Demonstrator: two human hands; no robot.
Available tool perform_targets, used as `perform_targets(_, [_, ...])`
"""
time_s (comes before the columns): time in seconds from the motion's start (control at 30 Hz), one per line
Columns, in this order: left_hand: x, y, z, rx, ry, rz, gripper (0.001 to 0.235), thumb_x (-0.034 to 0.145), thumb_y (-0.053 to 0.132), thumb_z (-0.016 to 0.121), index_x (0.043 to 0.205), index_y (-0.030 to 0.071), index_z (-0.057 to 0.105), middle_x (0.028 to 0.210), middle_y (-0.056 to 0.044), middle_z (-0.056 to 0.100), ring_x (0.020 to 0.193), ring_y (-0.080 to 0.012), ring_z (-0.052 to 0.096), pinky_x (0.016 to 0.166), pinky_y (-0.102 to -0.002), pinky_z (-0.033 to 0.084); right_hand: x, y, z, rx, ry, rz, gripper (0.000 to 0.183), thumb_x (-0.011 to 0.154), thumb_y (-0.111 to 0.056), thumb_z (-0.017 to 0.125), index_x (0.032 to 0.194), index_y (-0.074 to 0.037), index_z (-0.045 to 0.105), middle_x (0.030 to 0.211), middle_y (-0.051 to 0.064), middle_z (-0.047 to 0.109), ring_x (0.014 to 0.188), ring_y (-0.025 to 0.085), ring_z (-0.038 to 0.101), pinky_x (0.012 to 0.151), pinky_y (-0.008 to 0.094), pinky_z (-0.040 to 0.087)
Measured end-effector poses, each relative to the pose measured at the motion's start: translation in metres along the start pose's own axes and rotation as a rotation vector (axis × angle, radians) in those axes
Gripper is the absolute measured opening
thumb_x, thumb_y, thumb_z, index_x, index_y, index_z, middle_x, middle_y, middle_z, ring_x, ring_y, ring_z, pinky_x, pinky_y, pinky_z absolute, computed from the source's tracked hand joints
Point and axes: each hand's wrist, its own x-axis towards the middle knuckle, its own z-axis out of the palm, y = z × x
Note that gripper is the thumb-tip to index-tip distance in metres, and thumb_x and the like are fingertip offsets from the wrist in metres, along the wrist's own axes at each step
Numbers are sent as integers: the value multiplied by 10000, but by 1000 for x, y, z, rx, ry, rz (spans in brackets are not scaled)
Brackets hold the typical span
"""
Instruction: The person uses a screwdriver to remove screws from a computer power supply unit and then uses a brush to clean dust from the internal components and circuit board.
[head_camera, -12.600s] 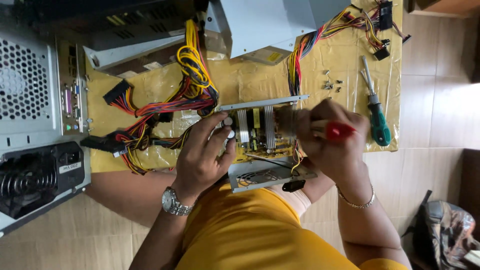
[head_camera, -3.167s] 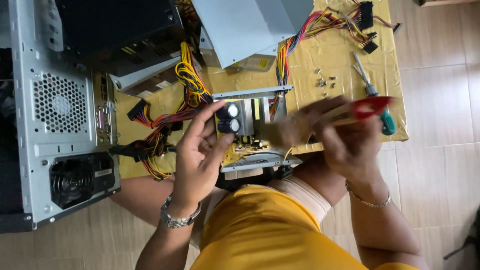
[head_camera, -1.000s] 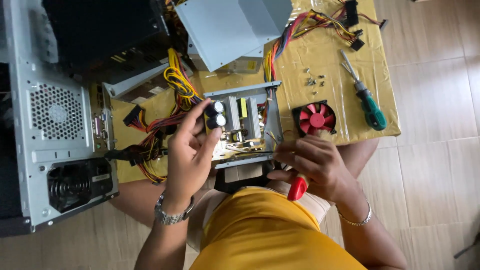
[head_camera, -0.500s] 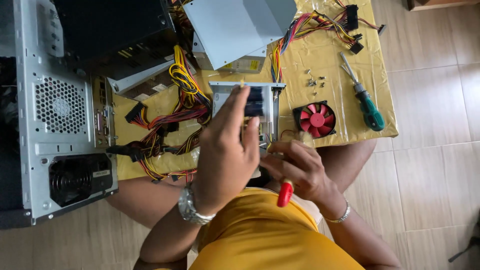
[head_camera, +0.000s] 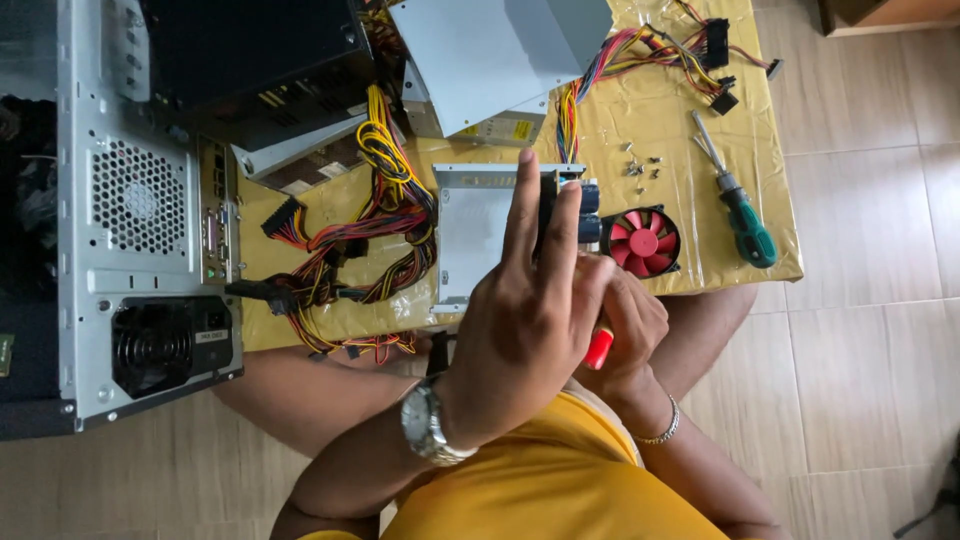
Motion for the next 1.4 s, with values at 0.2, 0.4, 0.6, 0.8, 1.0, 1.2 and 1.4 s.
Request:
perform_targets(0.2, [-18,-52,-6,-371,-11,220,586,1081,261,618,1498,-56,354,1576,-337,403,1444,-441,560,1176,-417,607,-12,14,-11,-55,-45,30,380,965,-256,598,1105,94,654,968,218,719,659,272,639,646,358,529])
perform_targets(0.4, [-54,-89,-3,-311,-80,222,411,948,289,715,1158,-57,650,1234,-229,684,1165,-347,665,1036,-453,573,-17,22,-22,-87,-58,-22,363,973,-223,673,1119,108,664,1022,220,741,857,371,760,773,427,613])
perform_targets(0.6, [-75,-74,17,-284,93,296,232,933,-38,750,1141,-82,659,1096,-181,757,962,-278,775,880,-393,649,-14,39,-40,-52,-201,14,296,986,-106,638,1161,133,644,989,218,725,802,341,722,715,395,549])
perform_targets(0.8, [-73,-62,29,-351,77,419,182,944,-75,718,1098,-135,641,1014,-242,753,854,-324,765,795,-413,651,-5,53,-54,21,-192,136,243,959,-159,735,1048,64,694,766,122,657,587,208,559,588,332,423])
perform_targets(1.0, [-58,-64,21,-663,-111,-72,361,985,372,594,1172,80,693,1063,-84,767,931,-234,747,825,-356,566,19,23,-50,324,-147,568,438,999,-47,631,625,-49,404,577,109,572,426,158,522,411,258,381])
perform_targets(1.2, [-45,-99,63,-1387,-291,-639,770,985,335,680,1496,-126,334,1344,-272,574,1301,-341,549,1133,-492,411,-2,40,-48,636,23,687,98,1017,-9,624,939,28,671,680,82,599,578,126,588,576,327,563])
perform_targets(1.4, [-22,-113,107,-1974,-342,-875,353,969,241,716,1203,3,601,867,9,519,813,-123,563,939,-439,568,3,42,-48,655,72,749,84,1000,7,646,933,56,642,617,87,519,544,156,574,518,310,552])
